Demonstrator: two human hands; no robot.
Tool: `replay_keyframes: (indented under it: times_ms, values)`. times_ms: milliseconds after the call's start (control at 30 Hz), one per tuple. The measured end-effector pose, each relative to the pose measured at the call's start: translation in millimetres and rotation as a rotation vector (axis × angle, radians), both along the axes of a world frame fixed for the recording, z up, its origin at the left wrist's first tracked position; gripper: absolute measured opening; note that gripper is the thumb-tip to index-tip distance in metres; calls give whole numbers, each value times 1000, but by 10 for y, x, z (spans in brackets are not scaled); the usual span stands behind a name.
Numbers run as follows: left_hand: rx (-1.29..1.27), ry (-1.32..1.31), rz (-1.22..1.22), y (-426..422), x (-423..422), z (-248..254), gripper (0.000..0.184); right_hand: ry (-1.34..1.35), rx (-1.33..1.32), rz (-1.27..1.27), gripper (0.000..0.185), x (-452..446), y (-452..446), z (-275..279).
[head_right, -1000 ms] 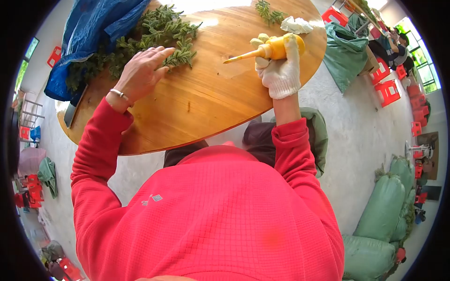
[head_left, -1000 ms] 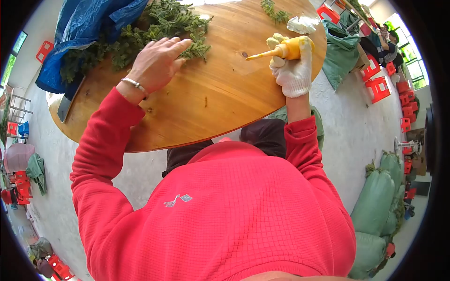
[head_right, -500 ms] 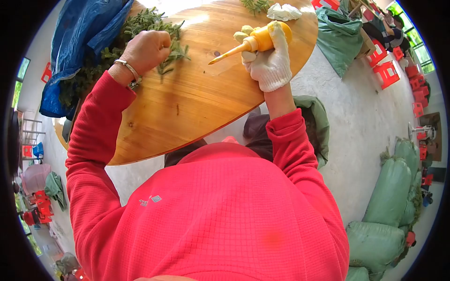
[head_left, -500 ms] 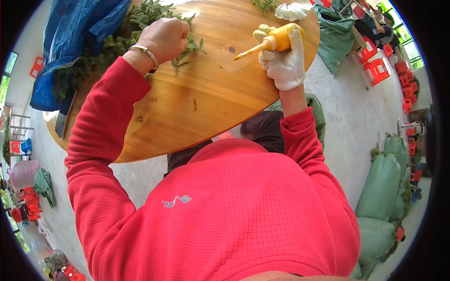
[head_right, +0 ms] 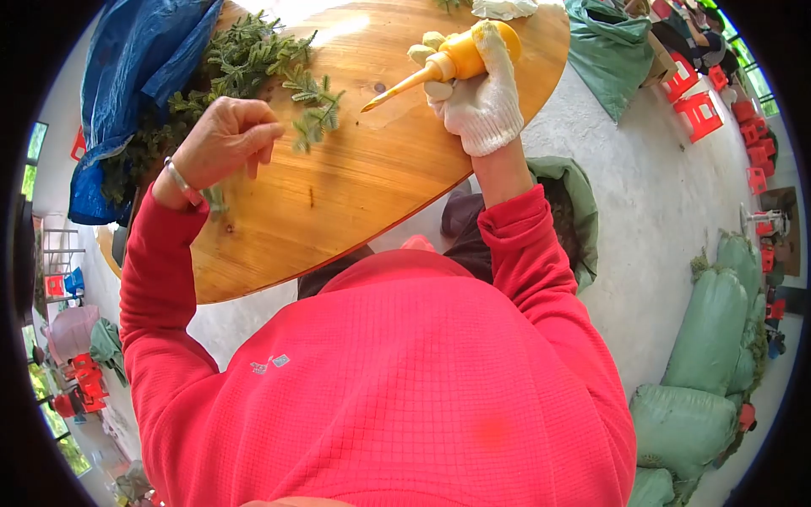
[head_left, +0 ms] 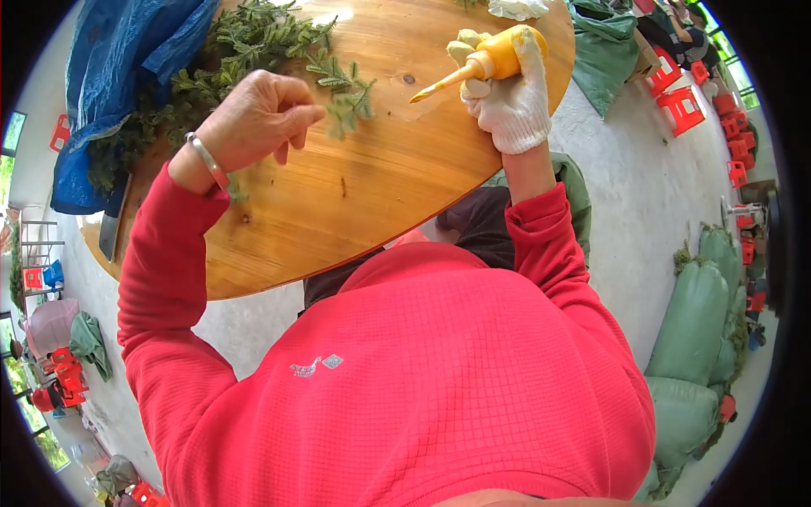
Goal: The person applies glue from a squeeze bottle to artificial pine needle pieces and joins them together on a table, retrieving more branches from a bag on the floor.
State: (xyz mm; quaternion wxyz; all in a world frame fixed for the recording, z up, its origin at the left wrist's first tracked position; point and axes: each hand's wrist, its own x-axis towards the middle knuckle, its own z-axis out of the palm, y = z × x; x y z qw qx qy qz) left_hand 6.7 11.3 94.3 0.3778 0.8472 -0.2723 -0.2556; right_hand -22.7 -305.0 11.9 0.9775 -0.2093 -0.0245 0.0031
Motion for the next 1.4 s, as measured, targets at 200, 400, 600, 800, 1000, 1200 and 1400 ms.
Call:
replay_keyframes:
  times_ms: [200, 400, 600, 800, 1000, 1200, 1400]
  values:
    - [-66, -745, -194, -151, 339, -281, 23, 14, -34, -45, 40, -19, 32, 37]
    - [390, -930, -198, -146, 446, -535, 41, -5, -52, -39, 39, 5, 31, 1]
    - [267, -1181, 80, 138, 523, -659, 38, 15, -20, -41, 37, -20, 54, 32]
    - [124, -1001, 181, -330, -209, -459, 40, 120, 76, -176, 32, -58, 146, 9]
    - [45, -895, 54, -572, -157, -654, 39, -95, 25, 11, 40, -64, 94, 49]
    - [-106, -981, -291, -449, 36, -599, 15, 15, 56, -3, 28, -88, 98, 95]
    - [-25, -873, -417, -350, 26, -377, 24, 52, 16, -66, 27, -88, 105, 86]
